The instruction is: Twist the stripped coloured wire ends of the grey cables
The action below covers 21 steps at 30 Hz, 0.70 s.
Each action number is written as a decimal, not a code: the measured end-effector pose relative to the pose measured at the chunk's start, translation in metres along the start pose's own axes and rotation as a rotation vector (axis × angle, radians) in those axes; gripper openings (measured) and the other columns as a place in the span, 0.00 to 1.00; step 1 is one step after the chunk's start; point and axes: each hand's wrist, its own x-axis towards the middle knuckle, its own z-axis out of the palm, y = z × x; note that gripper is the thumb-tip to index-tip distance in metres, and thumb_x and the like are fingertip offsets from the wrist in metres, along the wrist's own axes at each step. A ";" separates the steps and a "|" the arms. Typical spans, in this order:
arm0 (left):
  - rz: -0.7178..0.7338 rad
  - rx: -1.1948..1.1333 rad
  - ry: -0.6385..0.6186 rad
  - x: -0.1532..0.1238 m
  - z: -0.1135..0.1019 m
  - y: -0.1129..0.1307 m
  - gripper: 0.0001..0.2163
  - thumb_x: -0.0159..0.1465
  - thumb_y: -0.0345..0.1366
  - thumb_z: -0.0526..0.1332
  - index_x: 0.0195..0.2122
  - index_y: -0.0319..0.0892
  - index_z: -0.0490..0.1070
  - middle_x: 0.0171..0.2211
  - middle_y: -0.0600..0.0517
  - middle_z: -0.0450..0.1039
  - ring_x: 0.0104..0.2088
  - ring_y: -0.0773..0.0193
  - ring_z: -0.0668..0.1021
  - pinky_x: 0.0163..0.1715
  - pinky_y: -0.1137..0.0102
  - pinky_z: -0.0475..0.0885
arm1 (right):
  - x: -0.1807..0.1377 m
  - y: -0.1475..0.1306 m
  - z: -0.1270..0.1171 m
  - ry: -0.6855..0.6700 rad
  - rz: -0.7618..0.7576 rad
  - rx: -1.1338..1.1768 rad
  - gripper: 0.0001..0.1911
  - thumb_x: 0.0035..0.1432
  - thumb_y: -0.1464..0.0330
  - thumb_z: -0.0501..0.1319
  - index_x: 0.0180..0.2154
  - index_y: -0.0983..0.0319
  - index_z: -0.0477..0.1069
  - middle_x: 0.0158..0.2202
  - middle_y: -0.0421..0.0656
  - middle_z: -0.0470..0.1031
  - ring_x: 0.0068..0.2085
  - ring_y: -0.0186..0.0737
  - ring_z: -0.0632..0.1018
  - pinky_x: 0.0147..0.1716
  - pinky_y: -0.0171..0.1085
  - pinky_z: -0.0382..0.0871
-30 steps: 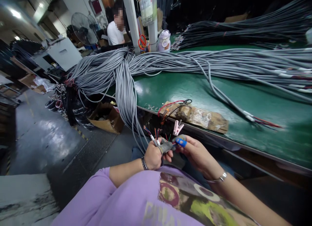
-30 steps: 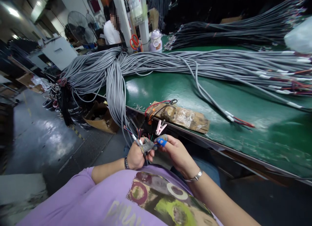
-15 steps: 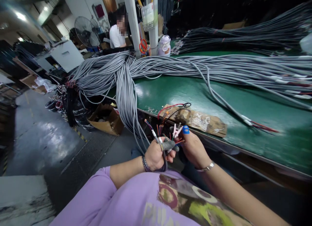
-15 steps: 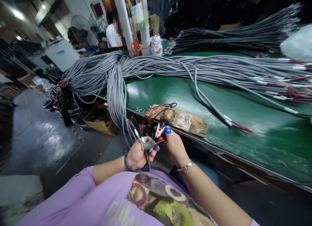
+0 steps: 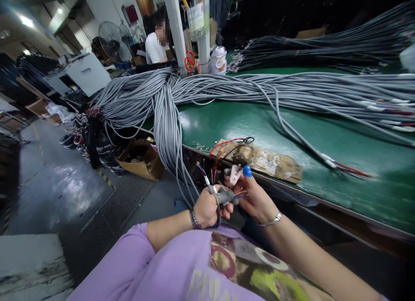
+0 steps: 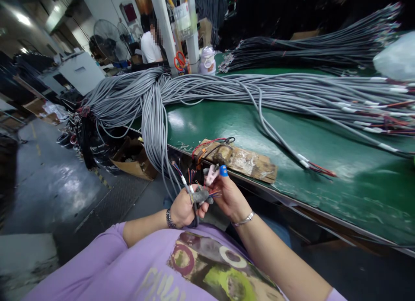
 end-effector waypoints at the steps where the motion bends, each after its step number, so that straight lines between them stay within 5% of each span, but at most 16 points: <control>1: 0.003 0.005 0.000 -0.001 -0.001 -0.001 0.21 0.45 0.51 0.70 0.26 0.38 0.68 0.15 0.54 0.68 0.11 0.72 0.67 0.11 0.76 0.58 | -0.001 0.000 -0.001 -0.008 0.006 -0.009 0.26 0.44 0.42 0.64 0.27 0.58 0.72 0.24 0.41 0.71 0.25 0.38 0.70 0.28 0.38 0.68; 12: 0.085 -0.026 0.083 -0.011 -0.001 0.002 0.21 0.44 0.51 0.70 0.24 0.38 0.66 0.16 0.54 0.69 0.11 0.72 0.67 0.11 0.76 0.58 | -0.009 -0.010 -0.015 -0.064 0.090 -0.073 0.25 0.50 0.43 0.60 0.30 0.59 0.75 0.27 0.42 0.74 0.26 0.37 0.72 0.29 0.37 0.67; 18: 0.138 -0.056 0.130 -0.009 0.009 0.008 0.19 0.47 0.50 0.69 0.25 0.39 0.66 0.16 0.55 0.69 0.12 0.72 0.67 0.12 0.77 0.54 | -0.003 -0.013 -0.002 -0.045 0.005 -0.124 0.21 0.47 0.47 0.66 0.29 0.59 0.75 0.24 0.41 0.73 0.25 0.38 0.70 0.28 0.39 0.66; 21: 0.147 -0.046 0.155 -0.007 0.010 0.008 0.19 0.48 0.50 0.68 0.25 0.39 0.66 0.16 0.54 0.69 0.12 0.73 0.67 0.12 0.77 0.53 | -0.002 -0.005 -0.006 0.038 -0.167 -0.261 0.23 0.51 0.44 0.61 0.27 0.58 0.74 0.24 0.41 0.72 0.26 0.39 0.69 0.30 0.40 0.65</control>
